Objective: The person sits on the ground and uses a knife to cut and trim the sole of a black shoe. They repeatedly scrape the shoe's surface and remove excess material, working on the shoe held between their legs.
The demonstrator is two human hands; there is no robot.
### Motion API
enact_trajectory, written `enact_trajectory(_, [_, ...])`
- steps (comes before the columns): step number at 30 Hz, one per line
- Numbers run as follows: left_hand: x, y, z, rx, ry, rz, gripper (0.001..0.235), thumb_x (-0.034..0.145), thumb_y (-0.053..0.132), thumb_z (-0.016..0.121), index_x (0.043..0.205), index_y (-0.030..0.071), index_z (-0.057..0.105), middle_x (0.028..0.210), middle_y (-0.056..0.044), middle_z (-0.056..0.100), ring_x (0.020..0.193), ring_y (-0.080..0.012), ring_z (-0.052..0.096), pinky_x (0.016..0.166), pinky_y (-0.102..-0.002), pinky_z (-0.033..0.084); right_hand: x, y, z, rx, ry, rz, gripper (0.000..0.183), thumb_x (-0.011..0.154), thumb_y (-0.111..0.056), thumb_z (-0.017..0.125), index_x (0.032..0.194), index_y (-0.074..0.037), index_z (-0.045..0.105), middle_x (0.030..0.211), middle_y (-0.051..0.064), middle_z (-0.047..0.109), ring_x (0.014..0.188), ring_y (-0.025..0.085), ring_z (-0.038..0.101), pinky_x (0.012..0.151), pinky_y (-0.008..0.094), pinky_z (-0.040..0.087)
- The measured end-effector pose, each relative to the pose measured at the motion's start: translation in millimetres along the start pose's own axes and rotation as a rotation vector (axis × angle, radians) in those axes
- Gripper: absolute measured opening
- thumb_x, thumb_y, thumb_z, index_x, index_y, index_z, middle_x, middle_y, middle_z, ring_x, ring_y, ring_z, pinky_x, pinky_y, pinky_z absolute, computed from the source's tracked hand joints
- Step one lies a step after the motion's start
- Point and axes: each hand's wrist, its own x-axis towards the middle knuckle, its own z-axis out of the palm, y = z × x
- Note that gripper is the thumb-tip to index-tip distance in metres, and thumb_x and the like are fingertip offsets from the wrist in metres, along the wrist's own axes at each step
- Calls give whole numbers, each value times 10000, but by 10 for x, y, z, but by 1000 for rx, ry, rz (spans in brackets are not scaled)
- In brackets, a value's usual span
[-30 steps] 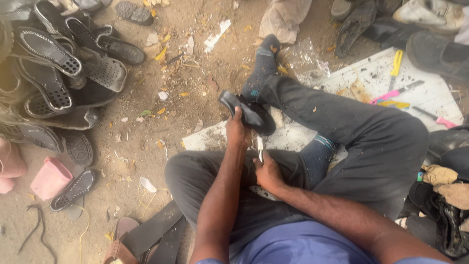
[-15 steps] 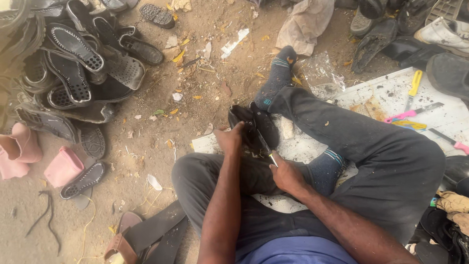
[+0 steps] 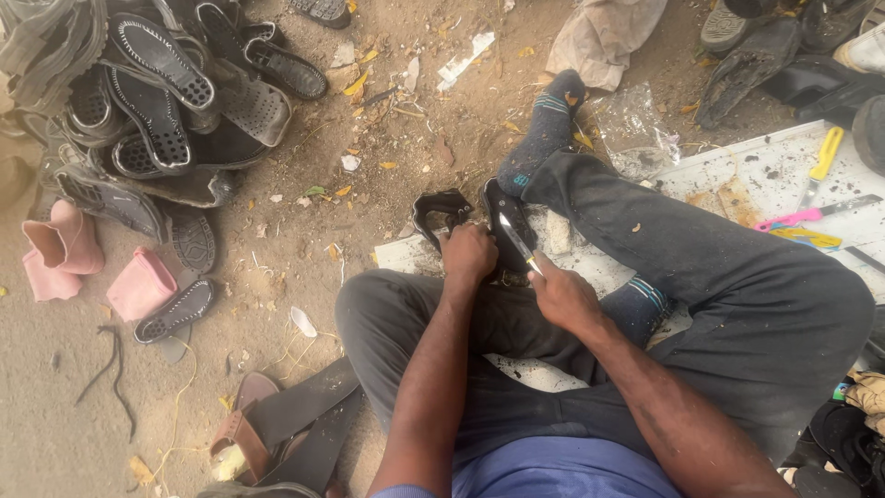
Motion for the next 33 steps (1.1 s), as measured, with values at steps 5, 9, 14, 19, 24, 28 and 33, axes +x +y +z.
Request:
enact_trajectory(5, [-32, 131, -143, 65, -41, -12, 240, 826, 205, 634, 956, 64, 778, 1046, -121, 753, 1118, -291, 654, 1021, -567, 404, 47, -121, 26, 47, 35, 85, 498, 1009, -309, 544, 1443, -66, 525, 968, 272, 725, 951, 479, 689, 839, 559, 521])
enact_trajectory(9, [-13, 197, -163, 41, 28, -21, 267, 829, 155, 587, 996, 77, 780, 1060, -118, 756, 1123, -291, 653, 1033, -569, 397, -87, -378, -122, 158, 92, 37, 499, 994, -301, 558, 1419, -41, 536, 979, 259, 734, 951, 449, 718, 845, 526, 551])
enact_trajectory(14, [-56, 159, -117, -73, 176, -3, 265, 864, 148, 556, 999, 70, 771, 1095, -116, 758, 1093, -325, 664, 1016, -576, 395, -96, -516, -220, 33, 12, 45, 492, 977, -283, 566, 1427, -84, 557, 991, 270, 729, 981, 468, 694, 869, 541, 526])
enact_trajectory(19, [6, -8, -64, -1, -61, -40, 311, 931, 311, 605, 1069, 72, 746, 1056, -174, 757, 1089, -347, 684, 1091, -574, 372, 131, -146, -117, -65, -2, -63, 476, 973, -289, 581, 1413, -110, 562, 1035, 258, 725, 998, 467, 689, 864, 548, 531])
enact_trajectory(24, [4, -56, -19, -33, -119, -98, 333, 913, 322, 621, 1086, 60, 734, 1072, -192, 744, 1048, -373, 703, 1093, -591, 368, 380, -62, 12, -186, -87, -90, 458, 993, -290, 551, 1424, -137, 548, 1030, 239, 732, 997, 465, 685, 858, 576, 524])
enact_trajectory(28, [-8, -26, -6, -36, -90, -97, 313, 893, 280, 623, 1083, 58, 734, 1043, -197, 752, 1031, -379, 711, 1084, -595, 378, 654, -162, 70, -237, -147, -83, 416, 1000, -294, 539, 1387, -143, 556, 1006, 239, 728, 979, 477, 678, 839, 600, 517])
enact_trajectory(33, [-24, 1, -11, -100, -66, -124, 287, 896, 259, 636, 1076, 54, 722, 990, -197, 756, 991, -378, 717, 1086, -613, 352, 750, -287, 21, -224, -186, -96, 302, 1011, -275, 530, 1245, -100, 609, 913, 228, 727, 910, 470, 688, 789, 602, 527])
